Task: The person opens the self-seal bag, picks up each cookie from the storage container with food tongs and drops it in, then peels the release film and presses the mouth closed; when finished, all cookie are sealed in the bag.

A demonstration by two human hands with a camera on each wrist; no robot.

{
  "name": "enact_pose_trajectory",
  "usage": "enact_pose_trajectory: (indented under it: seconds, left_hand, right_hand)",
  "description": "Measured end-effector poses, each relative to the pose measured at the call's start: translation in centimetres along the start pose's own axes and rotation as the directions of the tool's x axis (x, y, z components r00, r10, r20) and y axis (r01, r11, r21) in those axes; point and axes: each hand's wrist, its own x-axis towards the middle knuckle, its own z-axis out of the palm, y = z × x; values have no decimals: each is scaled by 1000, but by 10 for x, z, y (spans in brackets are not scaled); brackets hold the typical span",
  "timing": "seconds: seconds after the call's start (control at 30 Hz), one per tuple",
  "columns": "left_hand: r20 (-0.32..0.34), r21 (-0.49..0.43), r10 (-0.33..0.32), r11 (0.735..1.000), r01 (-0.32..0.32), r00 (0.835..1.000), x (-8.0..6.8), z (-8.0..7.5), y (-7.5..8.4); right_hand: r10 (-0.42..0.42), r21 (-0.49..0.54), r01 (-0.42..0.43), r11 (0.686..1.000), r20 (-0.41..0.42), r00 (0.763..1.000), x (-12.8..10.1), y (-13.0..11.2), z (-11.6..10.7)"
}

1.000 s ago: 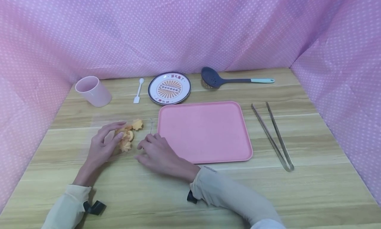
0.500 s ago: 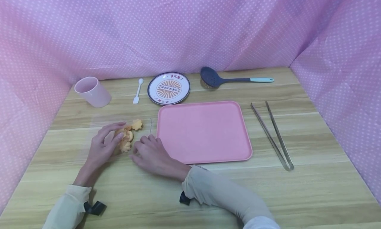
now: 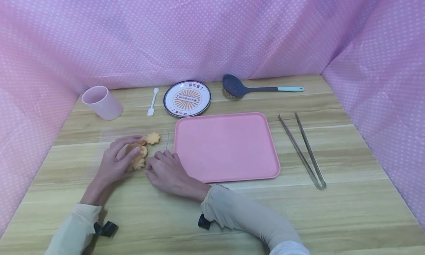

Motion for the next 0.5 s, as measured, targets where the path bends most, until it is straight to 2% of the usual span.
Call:
enact_pose_trajectory:
  seconds: [0.13, 0.5]
  left_hand:
    - [13, 11, 26, 1000, -26, 1000, 3, 0, 0]
    - [10, 19, 10, 1000, -10, 1000, -1, -1, 0]
  right_hand:
    - [-5, -2, 4, 1000, -9, 1000, 0, 0, 0]
    - [4, 14, -4, 1000, -7, 1000, -1, 0, 0]
